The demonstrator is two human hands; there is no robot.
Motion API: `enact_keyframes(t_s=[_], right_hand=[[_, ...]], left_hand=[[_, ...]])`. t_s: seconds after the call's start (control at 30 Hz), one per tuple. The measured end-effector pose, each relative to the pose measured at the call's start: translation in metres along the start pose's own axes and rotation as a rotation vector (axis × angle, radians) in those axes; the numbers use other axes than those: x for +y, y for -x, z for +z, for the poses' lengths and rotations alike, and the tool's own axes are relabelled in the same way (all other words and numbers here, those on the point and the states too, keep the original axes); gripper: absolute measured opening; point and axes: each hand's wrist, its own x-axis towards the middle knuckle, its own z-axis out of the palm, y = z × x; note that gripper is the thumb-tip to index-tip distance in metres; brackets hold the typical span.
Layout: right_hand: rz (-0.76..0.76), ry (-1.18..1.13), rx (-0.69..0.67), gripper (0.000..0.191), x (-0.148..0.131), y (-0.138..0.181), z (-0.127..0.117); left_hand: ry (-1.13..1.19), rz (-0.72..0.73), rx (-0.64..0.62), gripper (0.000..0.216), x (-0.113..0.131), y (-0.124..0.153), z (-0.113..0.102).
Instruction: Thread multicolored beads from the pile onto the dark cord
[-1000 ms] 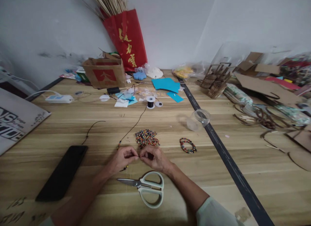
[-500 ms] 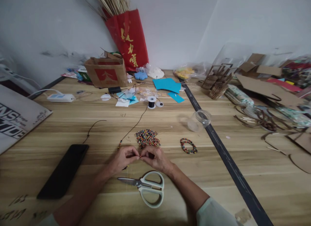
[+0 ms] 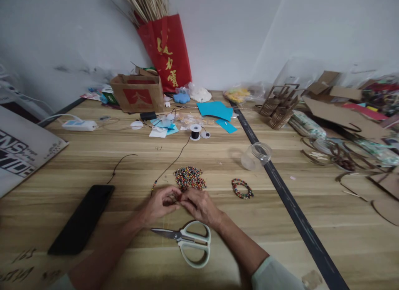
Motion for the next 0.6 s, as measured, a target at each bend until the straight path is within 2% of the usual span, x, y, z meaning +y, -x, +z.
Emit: enact_keyframes(t_s=[0.17,0.47,0.6], right_hand=[[-0.064,0.118,-0.044,0.015,-0.004,-0.001,-0.001],[-0.081,0.105,-0.028,0.010,0.000,0.002,0.001],[-0.082,0.111,0.001,0.010,-0.001,0.002,0.001]], left_hand=[[-0.001,0.015,-0.058,0.017,-0.006,0.001,-0.001],[-0.105,0.046,-0.007,0.010,-0.014,0.002,-0.003],[-0.047,0.014,-0.022,0.013,-0.011,0.001,-0.002]])
